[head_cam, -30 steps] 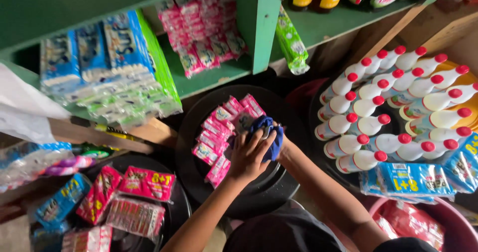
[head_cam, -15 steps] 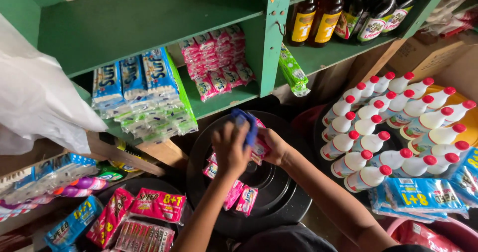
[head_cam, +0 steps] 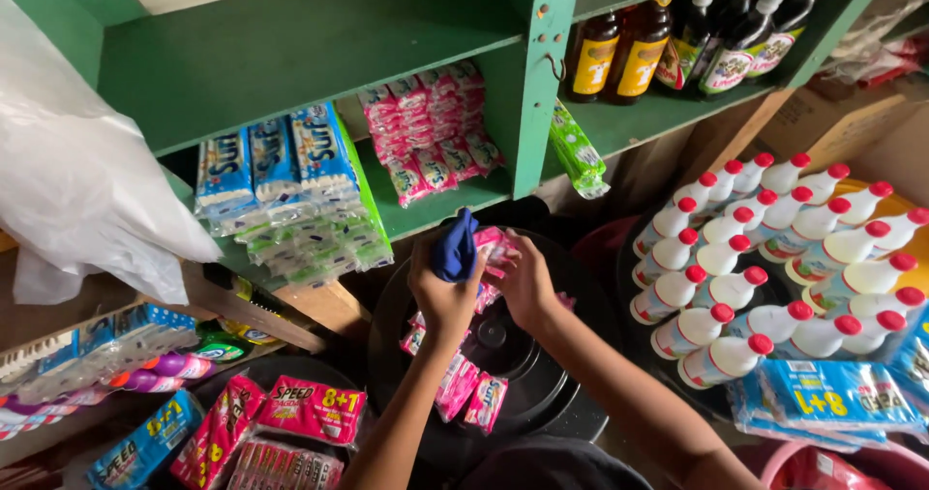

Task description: Wiping down soap bar packaging with a cloth and organizing them on the shelf.

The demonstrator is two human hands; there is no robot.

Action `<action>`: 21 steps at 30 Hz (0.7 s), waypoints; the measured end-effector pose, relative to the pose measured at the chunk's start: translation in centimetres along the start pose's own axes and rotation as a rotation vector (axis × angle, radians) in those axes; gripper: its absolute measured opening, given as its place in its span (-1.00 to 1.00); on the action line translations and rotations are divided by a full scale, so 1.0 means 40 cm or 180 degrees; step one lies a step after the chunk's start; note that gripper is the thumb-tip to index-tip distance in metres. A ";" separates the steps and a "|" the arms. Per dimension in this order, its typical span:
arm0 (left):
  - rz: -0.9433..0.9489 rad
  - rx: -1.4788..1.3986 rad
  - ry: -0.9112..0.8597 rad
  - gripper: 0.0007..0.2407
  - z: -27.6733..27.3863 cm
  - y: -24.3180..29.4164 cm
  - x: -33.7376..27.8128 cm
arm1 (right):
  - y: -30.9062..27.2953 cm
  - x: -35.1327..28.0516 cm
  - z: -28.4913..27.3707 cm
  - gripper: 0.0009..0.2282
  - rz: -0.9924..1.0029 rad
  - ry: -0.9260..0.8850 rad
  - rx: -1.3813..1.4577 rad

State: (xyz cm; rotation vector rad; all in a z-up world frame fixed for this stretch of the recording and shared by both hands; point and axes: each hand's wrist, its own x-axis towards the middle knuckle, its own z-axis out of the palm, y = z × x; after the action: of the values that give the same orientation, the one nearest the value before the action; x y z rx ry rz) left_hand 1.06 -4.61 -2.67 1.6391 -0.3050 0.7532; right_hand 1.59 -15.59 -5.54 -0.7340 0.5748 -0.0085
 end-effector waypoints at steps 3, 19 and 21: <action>0.0631 0.0437 0.0302 -0.73 0.011 -0.041 -0.014 | 0.003 -0.084 0.051 -0.73 -0.0546 -0.0262 -0.0093; 0.1322 0.1951 -0.1229 -0.54 0.033 -0.039 -0.088 | -0.032 -0.047 -0.030 -0.65 0.0663 -0.0638 0.0323; 0.1528 0.2074 -0.1288 -0.52 0.033 -0.066 -0.088 | -0.023 -0.034 -0.029 -0.68 0.0569 -0.0678 0.0468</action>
State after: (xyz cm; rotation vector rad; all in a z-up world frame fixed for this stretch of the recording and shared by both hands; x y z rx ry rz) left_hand 0.35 -6.04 -6.97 2.3841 -0.8279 0.9321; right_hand 0.04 -16.73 -4.99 -0.5308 0.4291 0.1894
